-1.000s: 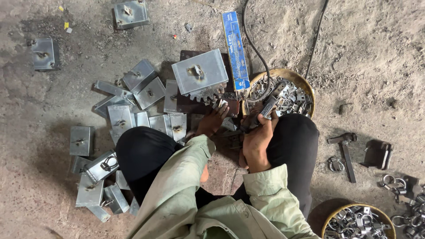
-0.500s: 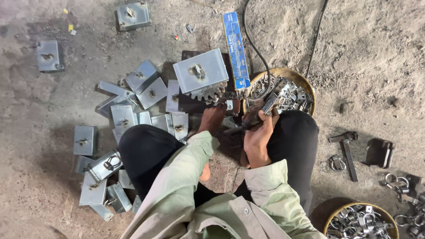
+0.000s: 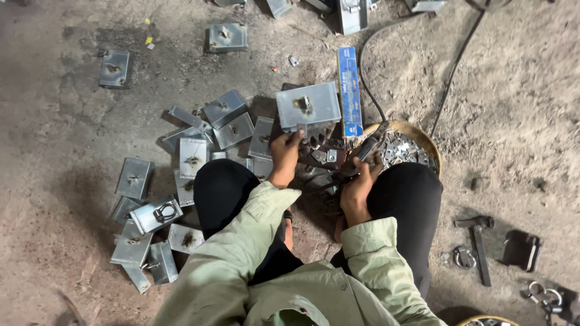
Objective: The person sits on the floor and welds small metal boxes using a handheld welding tool. They pick up boxes from a pile, weld a small component onto them, and place the finished pieces back into the pile.
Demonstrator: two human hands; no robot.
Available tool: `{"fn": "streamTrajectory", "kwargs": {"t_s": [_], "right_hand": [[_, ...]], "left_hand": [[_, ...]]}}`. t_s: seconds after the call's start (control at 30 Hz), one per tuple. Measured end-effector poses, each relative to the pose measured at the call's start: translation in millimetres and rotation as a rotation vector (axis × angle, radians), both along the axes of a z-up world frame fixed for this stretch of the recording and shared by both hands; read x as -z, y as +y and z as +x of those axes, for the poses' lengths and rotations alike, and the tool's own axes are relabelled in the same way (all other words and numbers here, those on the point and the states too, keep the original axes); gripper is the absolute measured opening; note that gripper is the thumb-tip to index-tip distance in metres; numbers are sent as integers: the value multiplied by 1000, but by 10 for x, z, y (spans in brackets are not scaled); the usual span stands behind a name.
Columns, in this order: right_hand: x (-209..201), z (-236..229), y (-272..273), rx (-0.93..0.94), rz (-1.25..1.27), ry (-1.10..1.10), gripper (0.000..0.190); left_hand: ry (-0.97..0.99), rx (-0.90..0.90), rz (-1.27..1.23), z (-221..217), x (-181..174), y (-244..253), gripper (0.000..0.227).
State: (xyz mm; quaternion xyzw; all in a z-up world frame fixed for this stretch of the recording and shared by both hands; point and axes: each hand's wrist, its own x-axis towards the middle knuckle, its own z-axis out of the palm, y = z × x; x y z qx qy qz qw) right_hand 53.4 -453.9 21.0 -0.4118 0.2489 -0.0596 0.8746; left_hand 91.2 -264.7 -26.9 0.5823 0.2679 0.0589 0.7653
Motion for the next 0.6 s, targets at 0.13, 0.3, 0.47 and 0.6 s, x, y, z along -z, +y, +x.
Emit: {"fn": "streamTrajectory", "kwargs": {"t_s": [0.13, 0.3, 0.47, 0.6], "right_hand": [[88, -89, 137, -150, -282, -48, 70], [-115, -46, 327, -307, -392, 28, 77], [-138, 117, 458, -399, -582, -155, 81], [-64, 28, 576, -426, -736, -224, 92]], "left_hand": [[186, -157, 147, 74, 134, 108, 31], [99, -238, 29, 116, 581, 160, 27], [245, -121, 598, 96, 497, 223, 31], [235, -38, 716, 92, 369, 248, 28]]}}
